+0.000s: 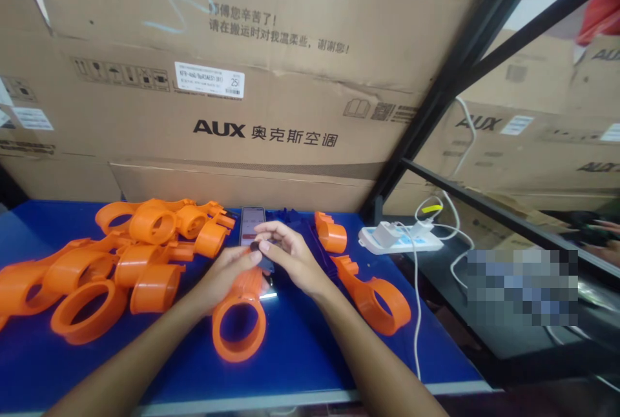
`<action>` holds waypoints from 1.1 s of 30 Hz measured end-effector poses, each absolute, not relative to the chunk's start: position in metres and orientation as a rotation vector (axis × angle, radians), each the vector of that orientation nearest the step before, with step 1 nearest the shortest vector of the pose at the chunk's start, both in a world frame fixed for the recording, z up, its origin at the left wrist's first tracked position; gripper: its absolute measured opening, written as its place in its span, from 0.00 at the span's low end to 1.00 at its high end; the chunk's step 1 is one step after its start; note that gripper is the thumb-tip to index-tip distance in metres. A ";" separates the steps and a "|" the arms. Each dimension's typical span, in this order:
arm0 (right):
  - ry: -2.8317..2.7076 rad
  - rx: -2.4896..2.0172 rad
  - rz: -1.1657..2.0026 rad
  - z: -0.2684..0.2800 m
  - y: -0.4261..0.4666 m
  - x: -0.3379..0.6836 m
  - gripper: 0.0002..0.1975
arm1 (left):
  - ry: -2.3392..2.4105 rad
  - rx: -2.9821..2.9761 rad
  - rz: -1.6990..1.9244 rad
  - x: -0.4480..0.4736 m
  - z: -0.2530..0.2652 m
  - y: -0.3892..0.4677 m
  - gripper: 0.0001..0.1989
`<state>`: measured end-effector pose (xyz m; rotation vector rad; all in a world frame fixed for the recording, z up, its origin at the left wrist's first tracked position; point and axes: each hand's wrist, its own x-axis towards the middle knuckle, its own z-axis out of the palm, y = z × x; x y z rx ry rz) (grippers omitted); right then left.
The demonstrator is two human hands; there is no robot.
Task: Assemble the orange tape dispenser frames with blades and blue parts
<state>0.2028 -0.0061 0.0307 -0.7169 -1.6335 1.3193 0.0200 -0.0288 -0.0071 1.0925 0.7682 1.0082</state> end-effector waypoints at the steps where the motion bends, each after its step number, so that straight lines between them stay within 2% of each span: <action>1: -1.640 -0.719 1.303 0.030 -0.006 0.203 0.18 | 0.791 1.067 1.032 0.020 -0.009 -0.027 0.21; 8: -1.623 -0.724 1.208 0.024 -0.006 0.197 0.17 | 0.794 1.081 1.025 0.016 -0.013 -0.020 0.23; 16: -1.548 -0.744 1.167 0.019 -0.008 0.187 0.20 | 0.746 1.080 1.004 0.016 -0.012 -0.020 0.24; 25: -1.510 -0.765 1.320 0.020 -0.011 0.187 0.22 | 0.764 1.152 1.092 0.018 -0.003 -0.023 0.14; 30: -1.500 -0.760 1.301 0.020 -0.013 0.186 0.23 | 0.766 1.180 1.077 0.019 -0.005 -0.023 0.13; 33: -1.510 -0.792 1.271 0.019 -0.011 0.184 0.21 | 0.814 1.149 1.094 0.021 -0.008 -0.022 0.16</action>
